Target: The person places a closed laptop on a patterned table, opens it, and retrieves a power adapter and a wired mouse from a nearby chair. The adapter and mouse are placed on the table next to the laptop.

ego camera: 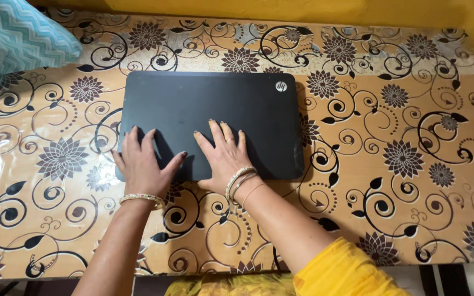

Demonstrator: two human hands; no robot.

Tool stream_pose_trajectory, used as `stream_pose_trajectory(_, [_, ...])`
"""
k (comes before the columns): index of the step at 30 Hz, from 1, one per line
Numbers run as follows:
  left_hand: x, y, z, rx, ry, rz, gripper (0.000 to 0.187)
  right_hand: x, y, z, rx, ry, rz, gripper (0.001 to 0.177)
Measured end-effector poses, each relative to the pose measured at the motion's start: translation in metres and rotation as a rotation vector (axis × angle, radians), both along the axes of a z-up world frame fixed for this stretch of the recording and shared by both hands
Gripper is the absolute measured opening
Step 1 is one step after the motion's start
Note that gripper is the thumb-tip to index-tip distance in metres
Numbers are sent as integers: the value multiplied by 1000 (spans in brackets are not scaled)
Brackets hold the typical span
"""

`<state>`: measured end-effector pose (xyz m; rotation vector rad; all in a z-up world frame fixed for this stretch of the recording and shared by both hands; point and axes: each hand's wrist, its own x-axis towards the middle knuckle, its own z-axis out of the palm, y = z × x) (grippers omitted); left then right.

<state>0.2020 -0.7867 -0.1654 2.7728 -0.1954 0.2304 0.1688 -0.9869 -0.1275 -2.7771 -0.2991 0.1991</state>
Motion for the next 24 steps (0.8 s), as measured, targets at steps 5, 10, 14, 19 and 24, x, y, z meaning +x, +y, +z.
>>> stream_pose_trajectory(5, [-7,-3,2,57,43,-146,91,2,1,1,-72,0,23,111])
stream_pose_trajectory(10, [-17,-4,4,27,16,-244,102,3,2,7,-140,55,44,112])
stream_pose_trajectory(14, [-14,2,9,74,26,-288,112,5,3,13,-187,86,73,112])
stream_pose_trajectory(19, [-16,2,9,102,-47,-298,111,7,1,17,-185,100,94,110])
stream_pose_trajectory(24, [-22,0,10,135,-65,-259,109,9,-2,23,-158,77,122,107])
